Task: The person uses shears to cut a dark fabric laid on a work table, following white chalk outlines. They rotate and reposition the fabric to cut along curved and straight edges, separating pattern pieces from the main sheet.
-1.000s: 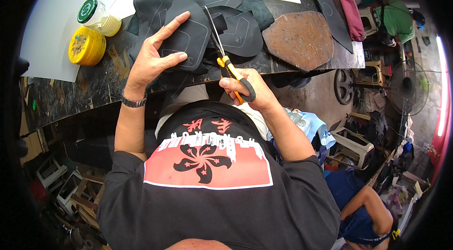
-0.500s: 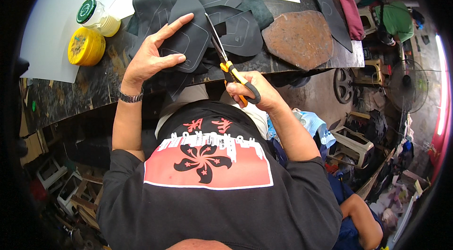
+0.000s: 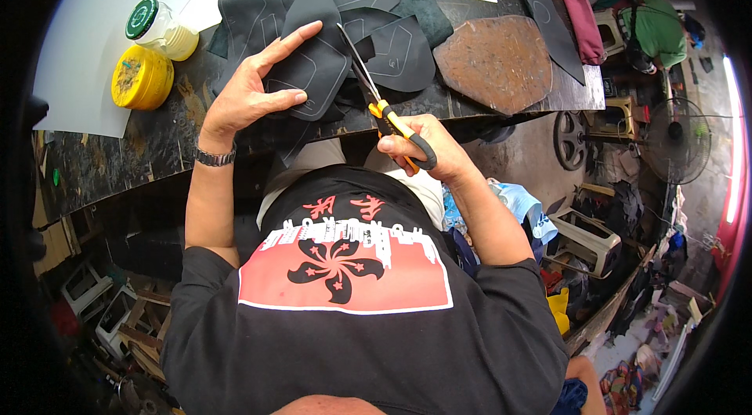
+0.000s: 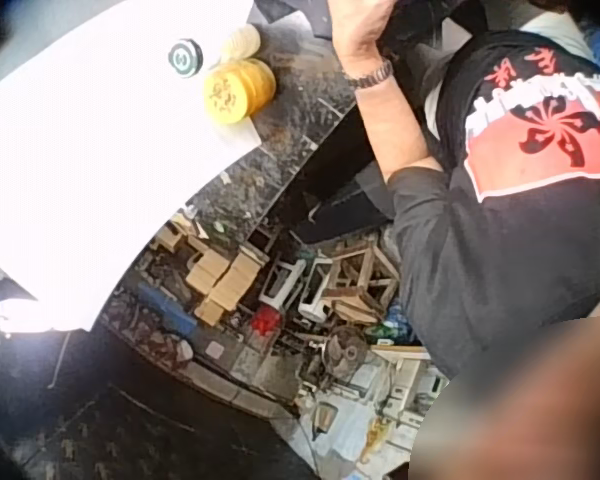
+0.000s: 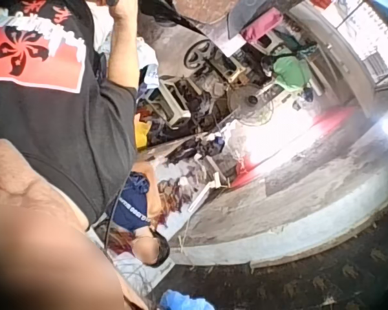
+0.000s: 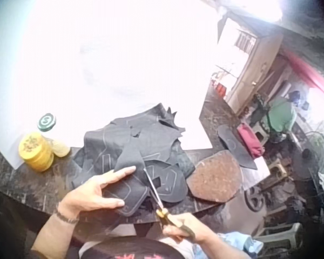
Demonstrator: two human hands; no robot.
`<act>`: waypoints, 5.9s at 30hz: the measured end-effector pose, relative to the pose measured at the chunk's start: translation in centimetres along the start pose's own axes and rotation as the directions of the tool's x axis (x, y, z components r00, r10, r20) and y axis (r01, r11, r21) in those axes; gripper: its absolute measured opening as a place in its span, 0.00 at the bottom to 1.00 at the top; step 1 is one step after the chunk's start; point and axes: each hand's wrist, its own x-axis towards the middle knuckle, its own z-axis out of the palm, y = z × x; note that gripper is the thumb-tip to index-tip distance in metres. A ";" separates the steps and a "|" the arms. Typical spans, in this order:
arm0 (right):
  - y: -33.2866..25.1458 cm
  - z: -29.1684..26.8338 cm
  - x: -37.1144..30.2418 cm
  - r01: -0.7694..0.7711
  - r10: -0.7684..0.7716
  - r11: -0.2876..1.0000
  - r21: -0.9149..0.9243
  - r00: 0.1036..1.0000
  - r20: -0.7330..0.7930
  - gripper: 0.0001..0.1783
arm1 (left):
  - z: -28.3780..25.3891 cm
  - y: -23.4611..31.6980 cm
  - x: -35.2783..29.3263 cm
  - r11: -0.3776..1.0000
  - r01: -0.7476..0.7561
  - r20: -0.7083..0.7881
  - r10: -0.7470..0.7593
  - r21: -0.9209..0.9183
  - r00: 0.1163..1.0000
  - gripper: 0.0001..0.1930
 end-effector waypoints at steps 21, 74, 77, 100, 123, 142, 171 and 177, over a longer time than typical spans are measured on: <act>0.0 4.2 0.8 0.075 -0.071 0.997 0.006 0.968 -0.241 0.14 | 9.1 -1.9 -0.6 0.137 -0.210 -0.244 -0.323 -0.968 0.914 0.19; 1.3 3.2 0.2 0.050 -0.044 0.996 0.069 0.994 -0.096 0.16 | 5.3 -0.7 0.0 0.746 -0.099 -0.420 -0.254 -0.658 0.871 0.11; 0.9 3.2 0.4 0.047 -0.042 0.997 0.065 0.996 -0.080 0.16 | 5.3 -0.7 0.0 0.732 -0.129 -0.435 -0.245 -0.669 0.866 0.11; 0.4 2.9 1.0 0.085 -0.078 0.994 0.069 0.991 -0.105 0.16 | 5.2 -0.4 -0.6 0.721 -0.025 -0.339 -0.295 -0.693 0.893 0.15; 0.2 2.9 1.4 0.083 -0.082 0.997 0.005 0.987 -0.139 0.15 | 5.7 -0.1 -1.0 0.721 0.017 -0.326 -0.333 -0.692 0.885 0.10; -0.1 1.8 0.7 -0.034 0.042 0.993 0.112 0.996 -0.078 0.16 | 0.6 -1.1 0.4 0.722 0.010 -0.335 -0.333 -0.692 0.881 0.38; 1.8 4.4 1.4 -0.057 0.075 0.986 0.156 0.990 -0.118 0.17 | 5.9 -2.8 0.9 0.816 -0.238 -0.590 -0.149 -0.526 0.794 0.46; 2.3 4.5 1.7 -0.046 0.067 0.983 0.180 0.992 -0.111 0.17 | 5.7 -2.6 0.5 0.809 -0.253 -0.579 -0.129 -0.531 0.805 0.44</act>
